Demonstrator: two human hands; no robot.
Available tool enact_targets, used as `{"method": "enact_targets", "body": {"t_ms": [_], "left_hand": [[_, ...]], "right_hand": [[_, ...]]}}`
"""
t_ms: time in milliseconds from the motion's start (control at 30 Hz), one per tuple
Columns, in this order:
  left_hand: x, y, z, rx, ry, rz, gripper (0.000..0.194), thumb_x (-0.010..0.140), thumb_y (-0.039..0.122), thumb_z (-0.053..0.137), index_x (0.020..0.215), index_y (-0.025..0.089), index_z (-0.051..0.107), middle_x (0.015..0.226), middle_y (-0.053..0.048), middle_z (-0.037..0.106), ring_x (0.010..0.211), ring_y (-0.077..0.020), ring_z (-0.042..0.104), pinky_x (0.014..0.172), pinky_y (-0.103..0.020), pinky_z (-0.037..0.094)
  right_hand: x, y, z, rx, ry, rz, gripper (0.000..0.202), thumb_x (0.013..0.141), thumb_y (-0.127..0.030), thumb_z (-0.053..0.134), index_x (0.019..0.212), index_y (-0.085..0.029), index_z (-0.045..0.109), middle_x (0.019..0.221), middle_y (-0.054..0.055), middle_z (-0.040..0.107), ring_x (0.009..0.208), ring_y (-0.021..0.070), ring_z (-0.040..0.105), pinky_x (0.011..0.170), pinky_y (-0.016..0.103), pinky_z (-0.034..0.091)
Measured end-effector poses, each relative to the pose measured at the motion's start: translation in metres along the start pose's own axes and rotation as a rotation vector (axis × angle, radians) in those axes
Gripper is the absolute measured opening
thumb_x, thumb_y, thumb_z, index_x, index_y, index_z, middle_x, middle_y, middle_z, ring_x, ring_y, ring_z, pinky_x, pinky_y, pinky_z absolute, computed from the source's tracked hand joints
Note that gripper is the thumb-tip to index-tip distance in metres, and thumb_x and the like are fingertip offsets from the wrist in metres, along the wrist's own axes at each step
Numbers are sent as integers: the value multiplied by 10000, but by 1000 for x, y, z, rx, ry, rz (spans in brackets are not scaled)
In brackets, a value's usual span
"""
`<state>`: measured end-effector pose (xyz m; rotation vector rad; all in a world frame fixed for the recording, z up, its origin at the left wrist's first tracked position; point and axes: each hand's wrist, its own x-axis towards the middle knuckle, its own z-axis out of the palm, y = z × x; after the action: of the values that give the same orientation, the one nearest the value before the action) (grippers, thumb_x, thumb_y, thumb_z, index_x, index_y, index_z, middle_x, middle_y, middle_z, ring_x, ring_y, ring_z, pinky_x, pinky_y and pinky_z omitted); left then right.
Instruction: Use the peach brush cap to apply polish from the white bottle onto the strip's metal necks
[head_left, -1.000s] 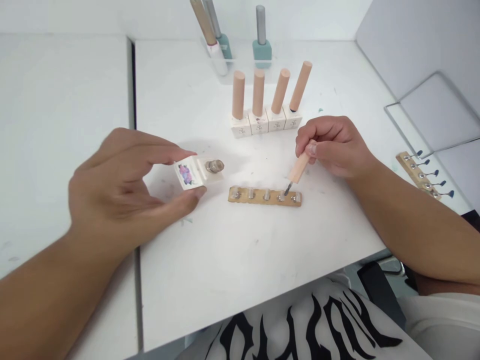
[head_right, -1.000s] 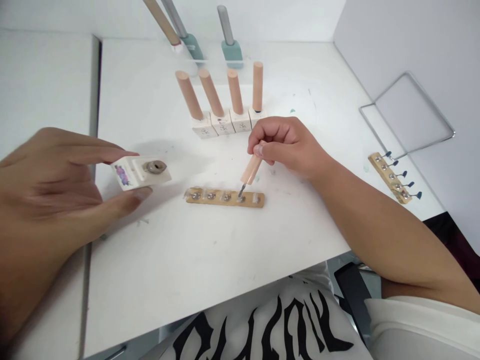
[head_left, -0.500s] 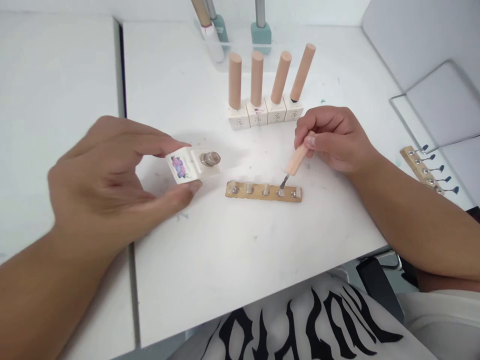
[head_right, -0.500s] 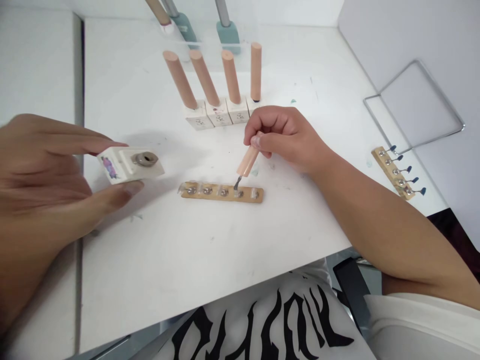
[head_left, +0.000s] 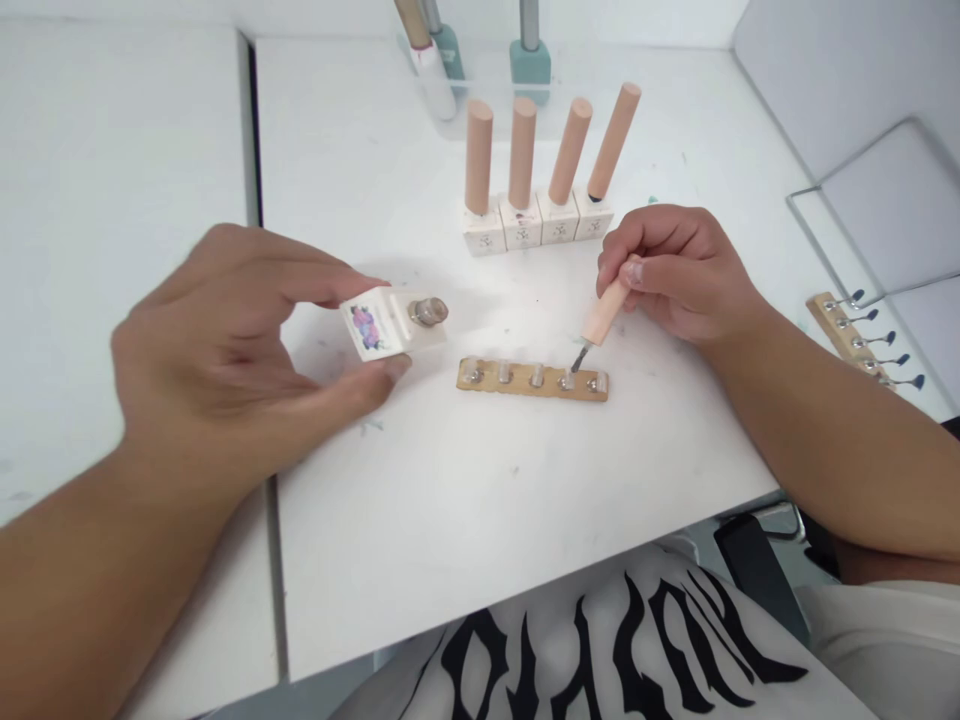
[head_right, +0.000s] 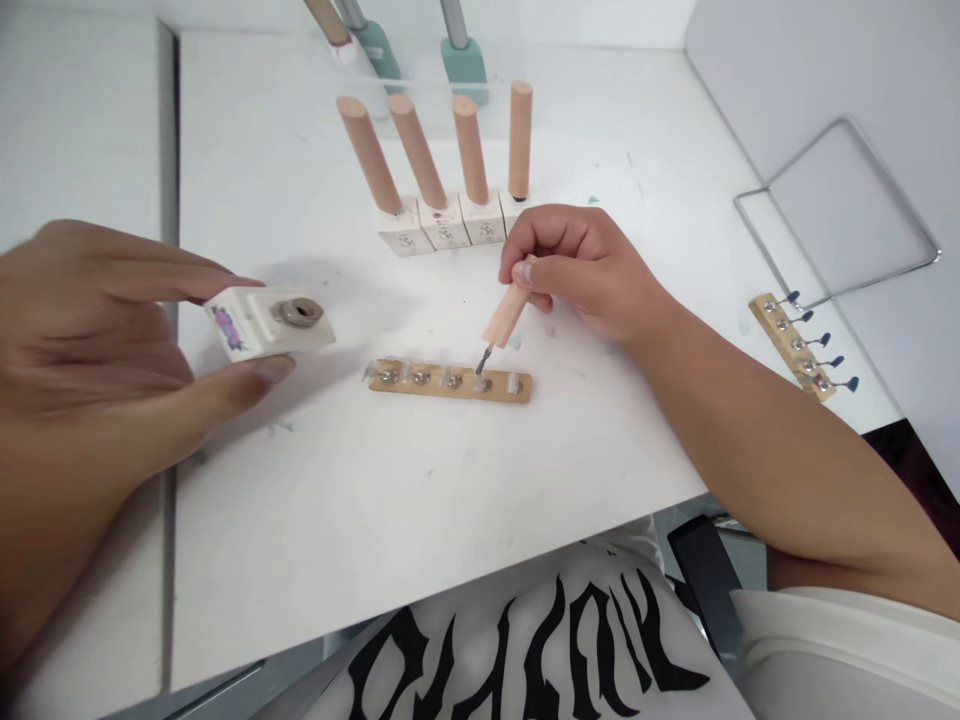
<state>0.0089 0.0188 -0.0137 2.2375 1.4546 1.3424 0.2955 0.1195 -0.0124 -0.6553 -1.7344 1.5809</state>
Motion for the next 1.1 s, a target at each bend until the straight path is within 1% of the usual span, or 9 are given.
{"method": "enact_targets", "body": {"t_ms": [133, 267, 367, 500, 667, 733, 833, 1033, 1100], "left_hand": [[1, 6, 1, -21, -2, -9, 429, 641, 214, 738, 1043, 361, 701, 852, -12, 647, 775, -249, 572, 627, -456, 460], [2, 6, 1, -22, -4, -28, 442, 654, 184, 739, 1060, 356, 703, 848, -13, 642, 787, -240, 565, 652, -445, 451], [2, 3, 1, -66, -7, 32, 482, 649, 172, 752, 1092, 355, 699, 838, -12, 645, 776, -226, 561, 628, -413, 449], [2, -2, 3, -60, -15, 135, 584, 621, 113, 766, 1150, 340, 670, 839, -18, 653, 756, -220, 550, 588, -380, 421], [4, 1, 5, 63, -37, 260, 485, 651, 160, 759, 1102, 299, 648, 832, -17, 652, 695, -202, 534, 564, -375, 425], [5, 4, 6, 70, -45, 295, 456, 674, 171, 740, 1095, 307, 629, 832, -8, 646, 681, -190, 534, 545, -365, 435], [5, 8, 7, 60, -65, 264, 426, 712, 170, 698, 1096, 328, 605, 835, -5, 627, 693, -191, 539, 566, -379, 450], [7, 13, 7, 50, -69, 283, 423, 704, 159, 711, 1082, 313, 599, 840, -11, 620, 693, -184, 541, 541, -373, 456], [7, 14, 7, 63, -83, 255, 403, 728, 166, 688, 1087, 318, 589, 848, -13, 614, 712, -187, 540, 564, -381, 456]], "right_hand": [[0, 0, 0, -8, -29, 7, 79, 727, -105, 593, 699, -150, 651, 603, -20, 546, 504, 64, 456, 470, 232, 369], [1, 1, -1, 3, 11, 3, 122, 716, -78, 567, 695, -159, 655, 625, -13, 578, 503, 66, 457, 474, 230, 362], [1, 1, -2, 14, 27, -11, 108, 719, -100, 570, 695, -168, 650, 587, -21, 544, 501, 76, 446, 472, 236, 363], [-1, -3, -1, -41, 81, -76, 64, 780, -202, 598, 729, -188, 632, 607, -19, 511, 517, 92, 457, 501, 265, 405], [-8, -7, 13, -155, 198, -182, 162, 840, -378, 605, 803, -222, 623, 666, -10, 528, 559, 111, 507, 546, 299, 463], [-10, -8, 21, -151, 214, -245, 134, 839, -362, 623, 827, -230, 646, 672, -6, 558, 565, 112, 518, 545, 298, 464], [-13, -8, 32, -118, 202, -320, 77, 847, -297, 628, 847, -240, 679, 660, -7, 584, 569, 111, 528, 527, 290, 454], [-15, -9, 40, -142, 269, -292, 72, 848, -309, 633, 844, -255, 682, 651, -12, 557, 586, 119, 527, 519, 292, 455], [-16, -8, 40, -164, 261, -288, 69, 853, -303, 627, 858, -265, 684, 647, -12, 544, 582, 123, 514, 505, 295, 434]]}}
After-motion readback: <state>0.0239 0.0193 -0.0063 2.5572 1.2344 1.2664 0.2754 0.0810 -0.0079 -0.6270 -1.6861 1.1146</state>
